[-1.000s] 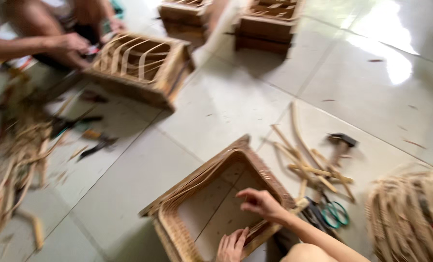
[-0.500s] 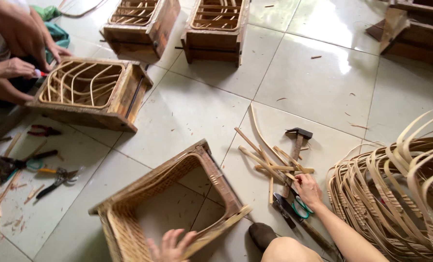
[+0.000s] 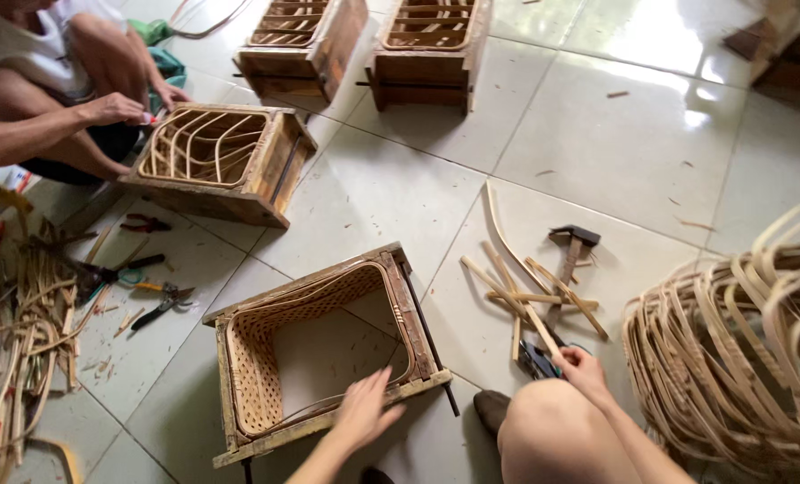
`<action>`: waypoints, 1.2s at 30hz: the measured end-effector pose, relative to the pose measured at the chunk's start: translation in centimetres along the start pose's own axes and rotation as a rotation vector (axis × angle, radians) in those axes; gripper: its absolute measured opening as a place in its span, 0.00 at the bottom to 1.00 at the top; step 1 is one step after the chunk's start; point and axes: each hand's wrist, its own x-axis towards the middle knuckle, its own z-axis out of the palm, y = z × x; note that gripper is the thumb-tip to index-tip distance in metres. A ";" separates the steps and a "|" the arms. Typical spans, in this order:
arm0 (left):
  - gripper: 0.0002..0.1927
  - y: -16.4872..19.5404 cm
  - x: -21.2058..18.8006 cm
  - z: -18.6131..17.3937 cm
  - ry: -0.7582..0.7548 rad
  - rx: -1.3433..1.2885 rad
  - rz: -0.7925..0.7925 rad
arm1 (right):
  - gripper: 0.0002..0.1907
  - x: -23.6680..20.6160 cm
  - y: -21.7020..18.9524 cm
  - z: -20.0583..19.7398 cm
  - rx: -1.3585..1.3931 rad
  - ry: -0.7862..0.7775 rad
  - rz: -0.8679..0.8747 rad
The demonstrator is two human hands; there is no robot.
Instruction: The person sits on the floor weaving a bamboo basket inside a wooden frame mold. They bend and tuck woven bamboo matting around the frame rim, trim strips with scissors, and weave curved bamboo ribs across the basket opening, pressing each strip into place by hand.
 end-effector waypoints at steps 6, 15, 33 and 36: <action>0.30 6.2 7.3 6.5 0.227 -0.159 -0.451 | 0.11 -5.6 5.2 -2.5 -0.185 0.202 -0.014; 0.30 10.2 1.4 12.1 0.272 -0.071 -0.281 | 0.07 -0.8 -11.8 -5.8 -0.320 0.538 -1.102; 0.39 15.4 0.8 5.4 0.743 -0.854 -0.012 | 0.17 -13.8 -38.3 15.6 -0.335 -0.731 -1.396; 0.28 16.0 2.3 4.0 0.795 -1.018 0.059 | 0.17 -14.7 -36.5 18.8 -0.452 -0.756 -1.239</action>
